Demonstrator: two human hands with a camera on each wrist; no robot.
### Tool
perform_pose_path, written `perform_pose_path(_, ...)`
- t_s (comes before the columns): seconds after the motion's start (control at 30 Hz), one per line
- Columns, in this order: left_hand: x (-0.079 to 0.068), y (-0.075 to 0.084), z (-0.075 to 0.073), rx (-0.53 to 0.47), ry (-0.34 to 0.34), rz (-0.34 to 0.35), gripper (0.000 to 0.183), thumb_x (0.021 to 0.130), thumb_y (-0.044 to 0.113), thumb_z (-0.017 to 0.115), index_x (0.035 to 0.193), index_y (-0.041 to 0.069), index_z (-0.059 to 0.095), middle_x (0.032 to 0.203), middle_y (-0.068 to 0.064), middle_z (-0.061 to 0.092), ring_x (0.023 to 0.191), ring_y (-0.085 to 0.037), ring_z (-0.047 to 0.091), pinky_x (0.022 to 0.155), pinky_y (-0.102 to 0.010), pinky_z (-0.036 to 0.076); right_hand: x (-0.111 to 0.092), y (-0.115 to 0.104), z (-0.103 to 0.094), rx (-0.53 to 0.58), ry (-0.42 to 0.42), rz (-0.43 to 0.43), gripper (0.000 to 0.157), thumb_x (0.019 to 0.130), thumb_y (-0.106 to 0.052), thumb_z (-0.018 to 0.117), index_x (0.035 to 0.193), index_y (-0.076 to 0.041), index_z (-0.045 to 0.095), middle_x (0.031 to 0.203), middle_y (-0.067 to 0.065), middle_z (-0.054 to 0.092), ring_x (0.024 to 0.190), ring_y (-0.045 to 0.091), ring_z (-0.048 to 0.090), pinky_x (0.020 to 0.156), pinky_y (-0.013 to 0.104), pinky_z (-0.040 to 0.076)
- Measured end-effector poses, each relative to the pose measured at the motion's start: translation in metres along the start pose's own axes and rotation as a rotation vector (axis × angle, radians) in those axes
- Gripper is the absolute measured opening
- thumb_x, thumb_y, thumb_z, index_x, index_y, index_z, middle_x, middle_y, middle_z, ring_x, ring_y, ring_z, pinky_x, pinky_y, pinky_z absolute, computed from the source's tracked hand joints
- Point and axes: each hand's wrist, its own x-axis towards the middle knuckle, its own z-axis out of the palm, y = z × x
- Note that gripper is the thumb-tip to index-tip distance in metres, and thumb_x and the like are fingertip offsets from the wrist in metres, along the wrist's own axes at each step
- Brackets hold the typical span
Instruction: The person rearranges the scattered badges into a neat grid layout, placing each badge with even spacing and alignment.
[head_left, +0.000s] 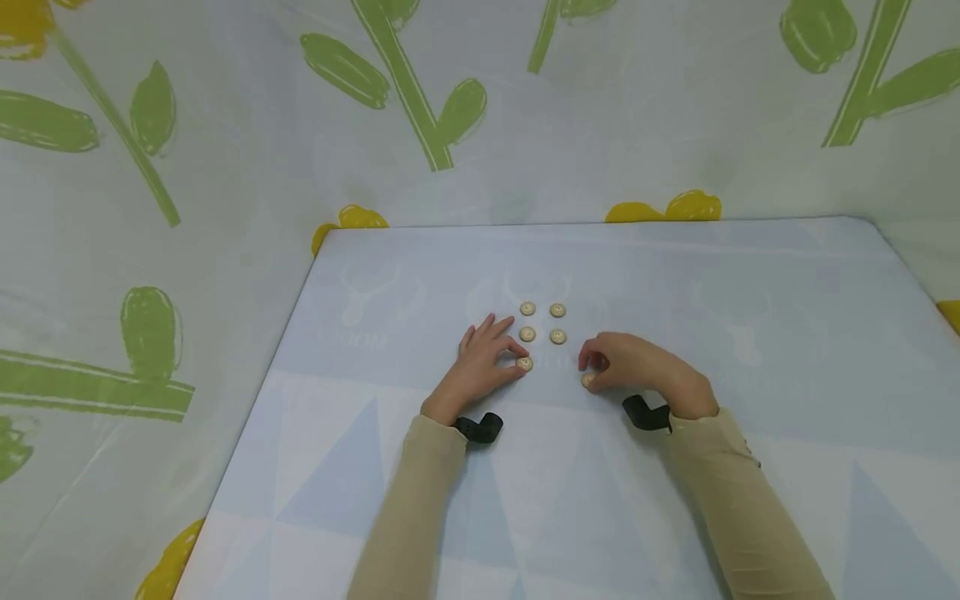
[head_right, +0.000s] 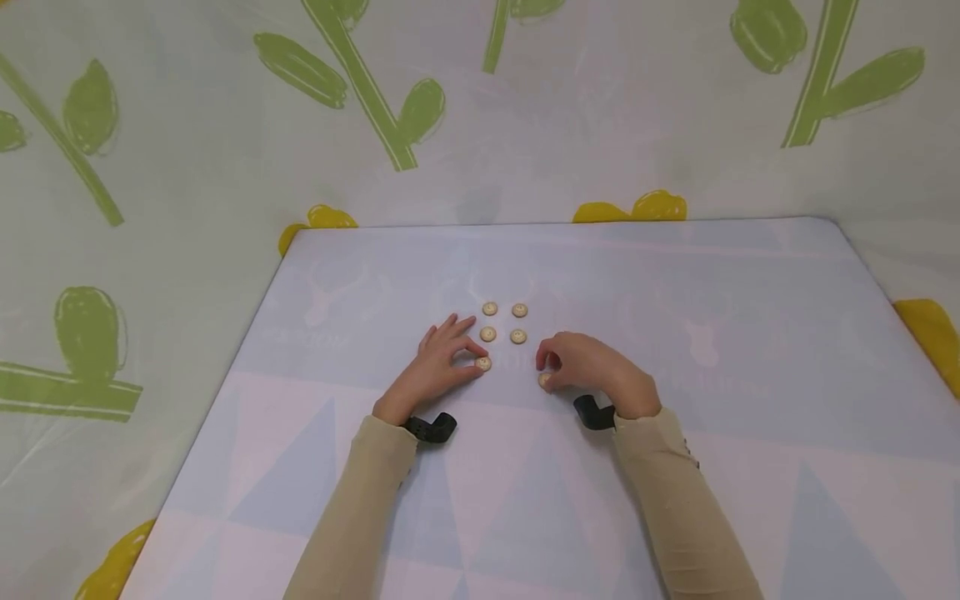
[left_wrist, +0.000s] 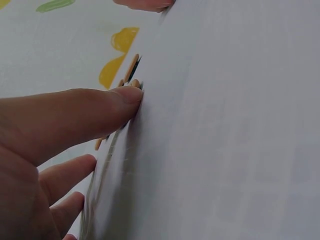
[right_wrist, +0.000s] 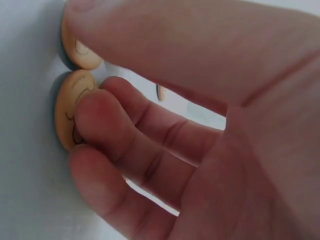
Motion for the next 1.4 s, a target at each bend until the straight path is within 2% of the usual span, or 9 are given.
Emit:
perform_pose_path(0.13,0.0,0.0,0.0,0.002,-0.004,0.002,0.016,0.08,0.031,0.065,0.094,0.024,0.063,0.145,-0.001,0.026,0.135,-0.021,0.006,0.104,-0.046,-0.001,0.0,0.0,0.001,-0.014,0.002,-0.02,0.008,0.078,-0.017,0.067,0.082,-0.016,0.06,0.076,0.0,0.051,0.074,0.016,0.046,0.065,0.031,0.038)
perform_pose_path(0.37,0.0,0.001,-0.001,-0.004,0.002,-0.001,0.014,0.08,0.031,0.065,0.093,0.025,0.062,0.144,-0.001,0.026,0.135,-0.021,0.007,0.104,-0.046,0.0,0.0,-0.002,0.002,-0.002,0.013,-0.011,0.01,0.078,-0.017,0.067,0.082,-0.017,0.058,0.074,-0.002,0.052,0.073,0.015,0.047,0.066,0.03,0.038)
perform_pose_path(0.7,-0.001,0.002,-0.001,-0.009,0.002,-0.005,0.014,0.08,0.03,0.066,0.092,0.023,0.063,0.144,-0.002,0.027,0.135,-0.022,0.007,0.104,-0.047,0.0,0.0,-0.002,0.0,0.033,-0.014,-0.001,0.012,0.079,-0.021,0.067,0.09,-0.017,0.061,0.075,-0.002,0.055,0.069,0.014,0.05,0.064,0.029,0.041)
perform_pose_path(0.87,-0.001,0.002,-0.001,-0.011,0.006,-0.002,0.014,0.08,0.03,0.065,0.092,0.024,0.063,0.144,-0.002,0.027,0.135,-0.022,0.007,0.104,-0.046,0.0,0.0,0.004,0.0,0.059,-0.002,0.004,0.011,0.082,-0.021,0.064,0.092,-0.017,0.062,0.072,-0.001,0.055,0.064,0.013,0.051,0.063,0.029,0.041)
perform_pose_path(1.13,0.0,0.003,-0.002,-0.003,-0.007,-0.017,0.015,0.081,0.031,0.065,0.093,0.024,0.063,0.144,-0.001,0.026,0.135,-0.021,0.006,0.104,-0.046,0.0,-0.003,0.011,-0.008,0.076,0.014,0.01,0.016,0.083,-0.019,0.062,0.099,-0.017,0.061,0.08,-0.002,0.058,0.072,0.015,0.052,0.067,0.031,0.043)
perform_pose_path(1.4,-0.001,0.002,0.0,-0.002,0.004,0.0,0.015,0.08,0.031,0.065,0.094,0.024,0.062,0.144,-0.003,0.026,0.135,-0.022,0.006,0.104,-0.046,-0.001,-0.003,0.012,-0.013,0.095,0.096,-0.001,0.022,0.083,-0.016,0.062,0.105,-0.017,0.06,0.089,-0.001,0.06,0.08,0.016,0.053,0.071,0.032,0.045)
